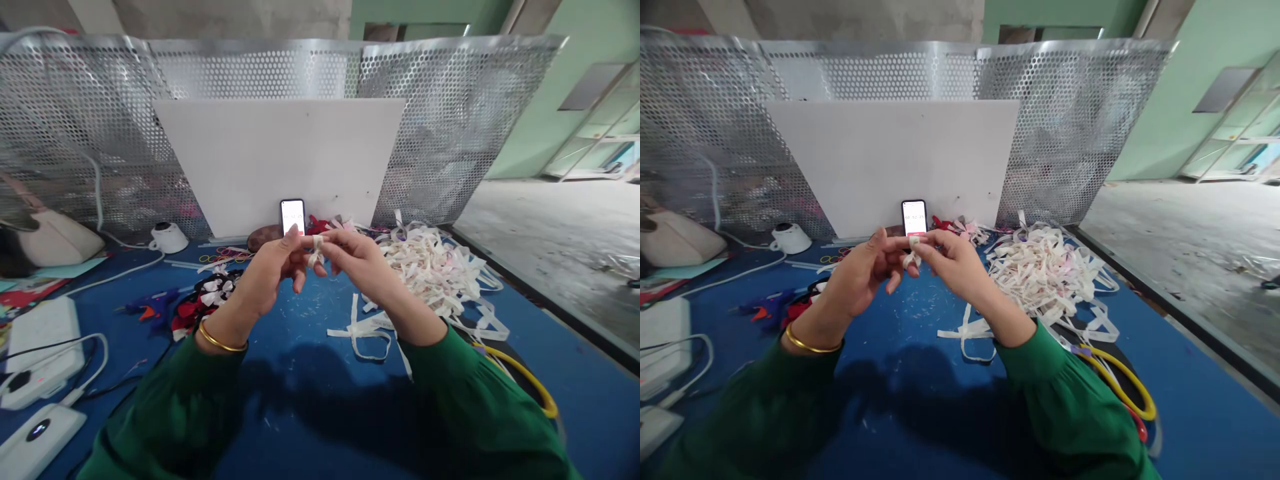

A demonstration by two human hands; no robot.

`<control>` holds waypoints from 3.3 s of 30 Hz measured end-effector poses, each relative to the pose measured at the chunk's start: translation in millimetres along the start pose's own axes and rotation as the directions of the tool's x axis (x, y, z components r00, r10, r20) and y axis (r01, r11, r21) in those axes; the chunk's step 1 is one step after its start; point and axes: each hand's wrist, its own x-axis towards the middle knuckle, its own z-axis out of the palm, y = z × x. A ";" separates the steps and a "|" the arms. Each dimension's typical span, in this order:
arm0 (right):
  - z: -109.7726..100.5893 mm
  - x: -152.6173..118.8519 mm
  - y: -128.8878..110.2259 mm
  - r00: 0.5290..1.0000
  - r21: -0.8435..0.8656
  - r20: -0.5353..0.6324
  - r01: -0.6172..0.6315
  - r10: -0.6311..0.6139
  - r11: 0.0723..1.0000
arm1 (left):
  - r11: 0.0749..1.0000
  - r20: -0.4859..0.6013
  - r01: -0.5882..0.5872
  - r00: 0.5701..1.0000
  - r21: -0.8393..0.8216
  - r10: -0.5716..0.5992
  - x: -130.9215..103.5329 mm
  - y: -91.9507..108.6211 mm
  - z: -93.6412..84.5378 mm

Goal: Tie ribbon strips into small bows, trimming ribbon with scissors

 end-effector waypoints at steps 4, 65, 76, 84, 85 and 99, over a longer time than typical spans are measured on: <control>9.0 -2.7 -3.5 0.980 0.250 0.183 -0.121 0.076 0.960 | 0.996 0.004 -0.043 0.999 0.072 0.043 -2.0 -0.4 2.5; 0.4 -3.3 1.7 0.935 -0.382 -0.184 0.217 -0.304 0.898 | 0.980 -0.131 0.001 0.991 0.200 0.025 -1.6 -1.5 4.2; 18.3 -5.0 4.2 0.990 0.034 -0.133 0.052 -0.047 0.998 | 0.941 -0.066 -0.031 0.996 0.337 0.056 -1.9 -8.4 4.4; 18.8 -3.2 5.5 0.989 0.113 -0.146 0.017 -0.001 0.993 | 0.921 -0.113 -0.005 0.992 0.389 0.053 -3.4 -2.0 3.6; 19.4 -3.1 7.1 0.989 0.122 -0.149 0.011 0.007 0.992 | 0.922 -0.125 0.001 0.991 0.386 0.051 -3.6 -1.9 3.5; 19.6 -5.0 -0.1 0.985 0.104 -0.170 0.024 -0.007 0.994 | 0.963 -0.178 -0.025 0.981 0.269 0.075 -2.1 -1.3 7.2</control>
